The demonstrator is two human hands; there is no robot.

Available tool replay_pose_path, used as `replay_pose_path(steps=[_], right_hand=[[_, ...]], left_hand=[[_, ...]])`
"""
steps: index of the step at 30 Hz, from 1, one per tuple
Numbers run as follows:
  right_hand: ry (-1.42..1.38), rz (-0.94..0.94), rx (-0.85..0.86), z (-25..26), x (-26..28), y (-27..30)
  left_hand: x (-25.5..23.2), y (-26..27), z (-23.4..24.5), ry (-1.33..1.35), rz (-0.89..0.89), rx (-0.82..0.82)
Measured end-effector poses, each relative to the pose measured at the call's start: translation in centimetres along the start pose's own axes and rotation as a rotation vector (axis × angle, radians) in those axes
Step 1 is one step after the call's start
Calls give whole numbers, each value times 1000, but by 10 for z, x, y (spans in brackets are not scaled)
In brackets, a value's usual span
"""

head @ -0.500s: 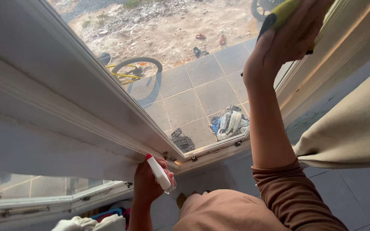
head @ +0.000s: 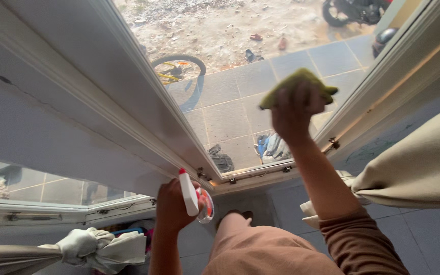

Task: The person cleans a glass door from the inside using a spray bottle and a yellow sponge. They repeatedly spray the glass and wipe it in vertical and horizontal strokes, focusing on the lower half of the door.

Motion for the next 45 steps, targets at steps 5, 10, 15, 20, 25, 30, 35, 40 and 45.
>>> replay_pose_path(steps=[5,10,15,20,25,30,35,40,45], right_hand=[[85,-220,-129,8,-74,-49],[-45,-318,-269,29,-18,-140],[-20,-16,35,15,105,-90],[109,-124,1360,-49,84,27],[-66,-291,-82,-1,9,-7],[-31,-418,-253,20,14,-136],[-56,-217,-138,20,135,-143],[-94,152,97,18,182,-55],[-27,281,24,17,169,-23]], left_hand=[[-2,11,11,97,11,-74],[16,7,14,-46,-27,-28],[23,1,15,-228,-324,-172],[40,-8,17,-369,-489,-379],[68,-12,-10,-300,-579,-388],[92,-3,-38,-260,-590,-321],[97,-2,-42,-281,-612,-321],[91,-4,-34,-291,-644,-396],[92,-3,-32,-338,-668,-405]])
Point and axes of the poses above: each hand's wrist, its own y-axis away from the middle knuckle, its own z-axis out of the back of the hand, x = y × z, the point moved 3 cm from there along -y, towards the middle knuckle, and after that the axes turned 5 degrees about -z, right-handed, at the moved point
